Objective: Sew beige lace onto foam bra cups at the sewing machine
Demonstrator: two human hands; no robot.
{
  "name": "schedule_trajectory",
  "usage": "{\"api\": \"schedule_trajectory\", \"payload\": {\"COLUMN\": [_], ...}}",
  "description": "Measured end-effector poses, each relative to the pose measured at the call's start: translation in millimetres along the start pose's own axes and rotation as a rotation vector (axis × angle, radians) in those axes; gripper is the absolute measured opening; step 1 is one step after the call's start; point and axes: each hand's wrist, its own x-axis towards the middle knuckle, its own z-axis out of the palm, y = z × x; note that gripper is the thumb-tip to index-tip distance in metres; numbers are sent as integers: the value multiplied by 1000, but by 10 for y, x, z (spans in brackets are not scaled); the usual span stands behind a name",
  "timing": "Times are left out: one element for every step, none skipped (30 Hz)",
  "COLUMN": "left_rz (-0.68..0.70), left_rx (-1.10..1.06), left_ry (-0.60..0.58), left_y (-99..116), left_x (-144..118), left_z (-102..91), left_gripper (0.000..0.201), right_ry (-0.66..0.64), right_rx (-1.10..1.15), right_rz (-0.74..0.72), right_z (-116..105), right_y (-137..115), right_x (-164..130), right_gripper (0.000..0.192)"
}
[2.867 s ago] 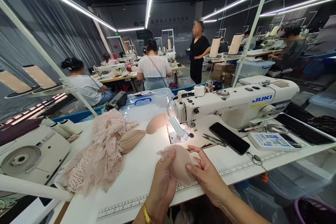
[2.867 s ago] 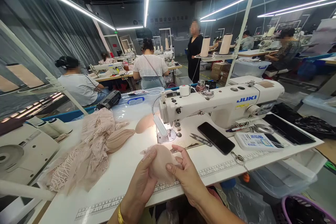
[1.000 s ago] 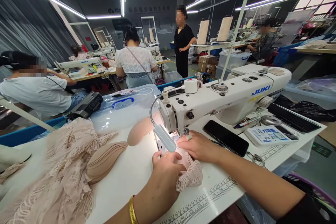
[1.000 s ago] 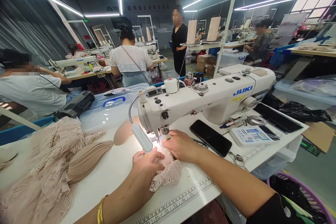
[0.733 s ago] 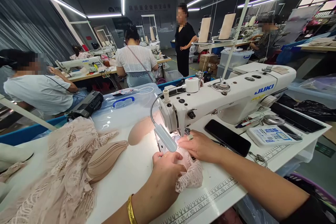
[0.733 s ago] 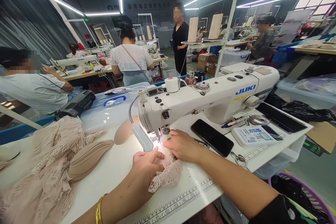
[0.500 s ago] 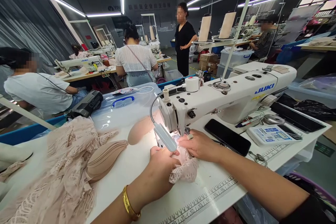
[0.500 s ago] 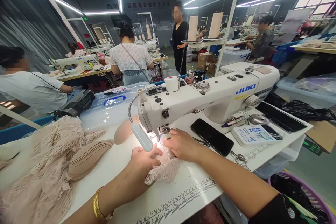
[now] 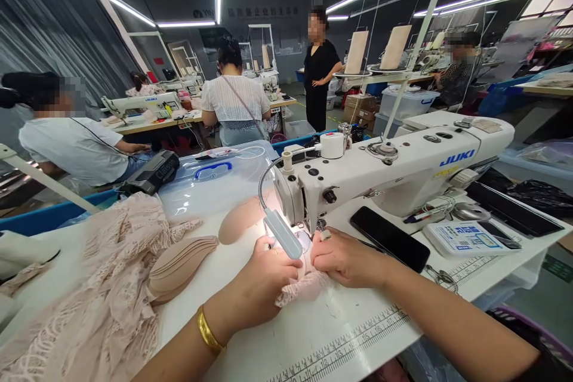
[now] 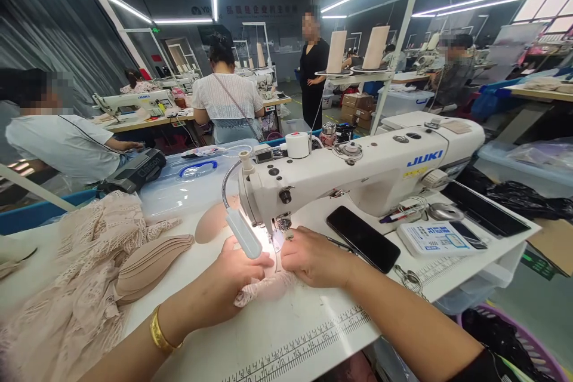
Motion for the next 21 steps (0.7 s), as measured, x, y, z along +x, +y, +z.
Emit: {"api": "schedule_trajectory", "payload": {"left_rz": [13, 19, 20, 17, 15, 14, 13, 12, 10, 3, -8, -21, -33, -44, -51, -56, -61, -68, -74, -80, -86], "left_rx": [9, 18, 25, 31, 37, 43, 45, 40, 25, 2, -25, -52, -74, -89, -100, -108, -116, -123, -131, -145, -177], "left_ry": [4, 6, 10, 14, 16, 20, 25, 35, 48, 62, 78, 93, 103, 111, 115, 117, 118, 118, 114, 112, 115], "left_y": [5, 6, 2, -5, -14, -24, -34, -44, -55, -65, -76, -88, -100, -112, -124, -134, -144, -152, -158, -162, -164], "left_x": [-15, -27, -36, -41, -42, -41, -37, -32, -25, -19, -12, -5, 2, 8, 15, 21, 28, 35, 43, 52, 61], "left_z": [19, 38, 54, 67, 75, 79, 80, 78, 76, 73, 70, 69, 68, 67, 67, 66, 64, 60, 55, 48, 41], "left_gripper": [24, 25, 26, 28, 29, 29, 29, 27, 26, 24, 22, 19, 17, 15, 13, 11, 10, 11, 13, 16, 18], "right_ry": [-5, -11, -16, -19, -19, -18, -17, -16, -16, -18, -19, -21, -19, -14, -6, 5, 20, 40, 66, 95, 127], "right_rx": [2, -1, -7, -13, -20, -27, -33, -38, -45, -52, -58, -64, -68, -71, -73, -74, -75, -76, -77, -75, -72], "right_rz": [-4, -6, -4, -2, 3, 9, 18, 28, 42, 59, 82, 106, 134, 163, 189, 210, 224, 236, 244, 251, 256], "right_z": [-6, -9, -8, -4, 3, 10, 18, 26, 34, 40, 45, 48, 49, 49, 48, 47, 47, 47, 50, 55, 61], "right_y": [-13, -24, -30, -32, -31, -27, -21, -13, -6, 2, 8, 14, 18, 21, 24, 26, 29, 33, 38, 45, 52], "right_x": [-6, -11, -14, -16, -17, -18, -17, -17, -16, -16, -16, -17, -18, -20, -23, -27, -31, -35, -39, -41, -41], "right_gripper": [27, 26, 25, 25, 25, 25, 25, 25, 25, 25, 24, 23, 23, 22, 21, 20, 20, 21, 21, 21, 22]}}
